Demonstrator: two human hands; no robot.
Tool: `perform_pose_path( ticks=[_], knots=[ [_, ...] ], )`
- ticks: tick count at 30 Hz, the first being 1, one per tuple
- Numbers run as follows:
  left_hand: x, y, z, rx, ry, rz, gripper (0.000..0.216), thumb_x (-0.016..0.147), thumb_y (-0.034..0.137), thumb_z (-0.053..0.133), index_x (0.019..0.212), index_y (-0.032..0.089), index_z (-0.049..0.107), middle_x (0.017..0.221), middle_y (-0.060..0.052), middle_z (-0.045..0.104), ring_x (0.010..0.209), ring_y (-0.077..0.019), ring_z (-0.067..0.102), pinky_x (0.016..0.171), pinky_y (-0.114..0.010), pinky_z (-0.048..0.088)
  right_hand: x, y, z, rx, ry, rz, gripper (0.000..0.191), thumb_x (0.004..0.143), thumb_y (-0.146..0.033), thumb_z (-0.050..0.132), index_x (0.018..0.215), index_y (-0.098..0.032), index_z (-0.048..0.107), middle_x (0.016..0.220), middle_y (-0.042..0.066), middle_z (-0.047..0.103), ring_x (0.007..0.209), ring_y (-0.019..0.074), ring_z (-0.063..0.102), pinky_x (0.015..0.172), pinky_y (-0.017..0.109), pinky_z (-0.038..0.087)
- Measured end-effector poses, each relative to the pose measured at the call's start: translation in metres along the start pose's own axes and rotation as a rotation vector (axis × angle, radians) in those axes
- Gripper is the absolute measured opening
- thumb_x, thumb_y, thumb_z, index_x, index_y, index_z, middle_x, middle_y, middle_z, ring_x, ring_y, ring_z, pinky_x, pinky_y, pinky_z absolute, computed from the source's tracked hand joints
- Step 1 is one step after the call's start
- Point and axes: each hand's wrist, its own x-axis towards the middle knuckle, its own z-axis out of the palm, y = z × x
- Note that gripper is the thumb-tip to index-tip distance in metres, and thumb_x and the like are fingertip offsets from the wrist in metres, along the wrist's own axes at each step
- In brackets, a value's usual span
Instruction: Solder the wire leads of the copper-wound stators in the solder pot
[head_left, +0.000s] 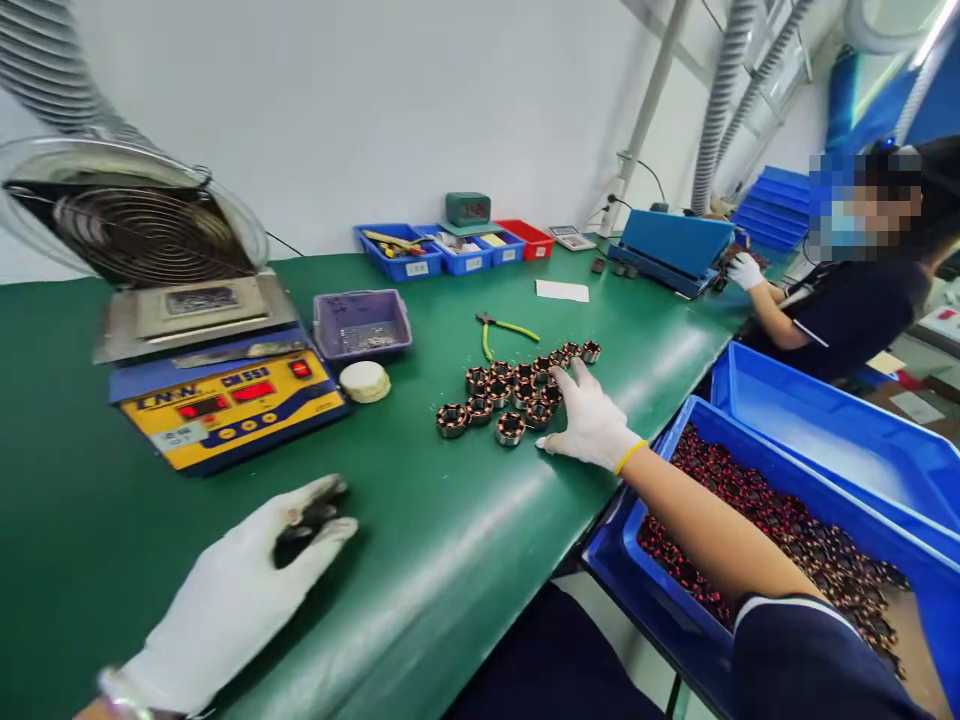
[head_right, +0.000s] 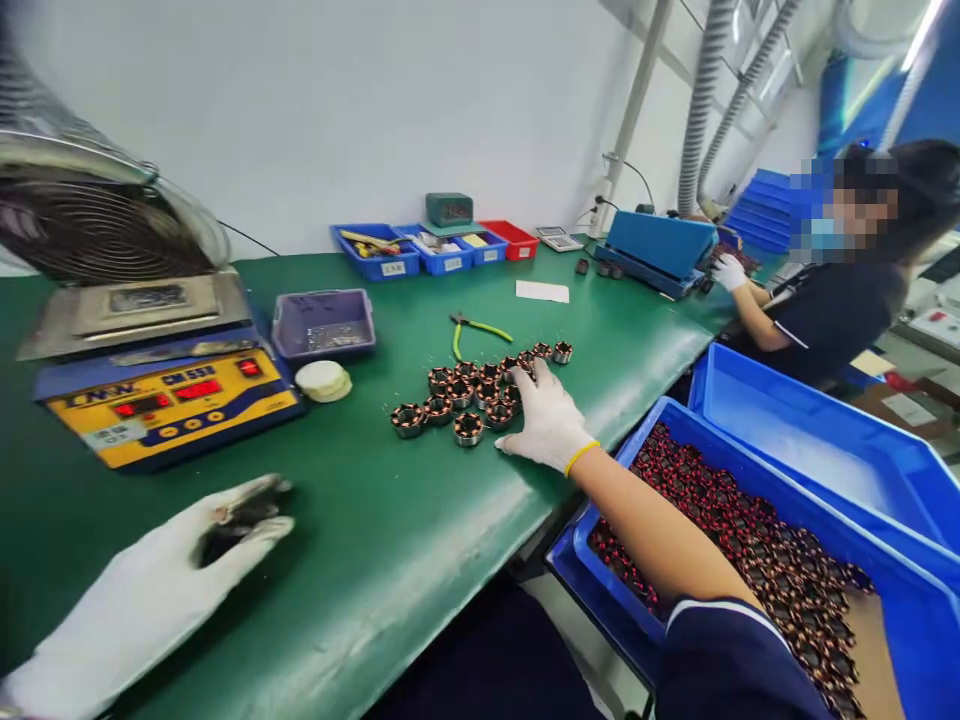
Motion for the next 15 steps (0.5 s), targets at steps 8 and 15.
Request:
perform_pose_path(
  ticks=[8, 15],
  knots=[
    [0.003, -0.021, 0.011, -0.060, -0.076, -0.028, 0.065, 0.074, 0.072, 0.048, 0.126, 0.033, 0.054, 0.123, 0.004, 0.066, 0.111, -0.0224, 0.064, 0.099, -0.035, 0.051, 0.051, 0.070, -0.039, -0.190, -0.099, 0.167, 0.105, 0.062, -0.051, 0.075, 0.150, -0.031, 0.020, 0.158, 0.011, 0.014, 0.125, 0.0391, 0.047, 0.097, 0.054, 0.046],
    [0.006, -0.028, 0.016, -0.020, -0.023, 0.038, 0.063, 0.074, 0.069, 0.049, 0.124, 0.031, 0.058, 0.123, 0.004, 0.067, 0.109, -0.0208, 0.065, 0.092, -0.030, 0.054, 0.087, 0.069, -0.035, -0.321, -0.167, -0.063, 0.068, 0.081, -0.042, 0.054, 0.145, -0.027, 0.034, 0.142, 0.009, 0.043, 0.119, 0.0313, 0.053, 0.094, 0.044, 0.049]
  ],
)
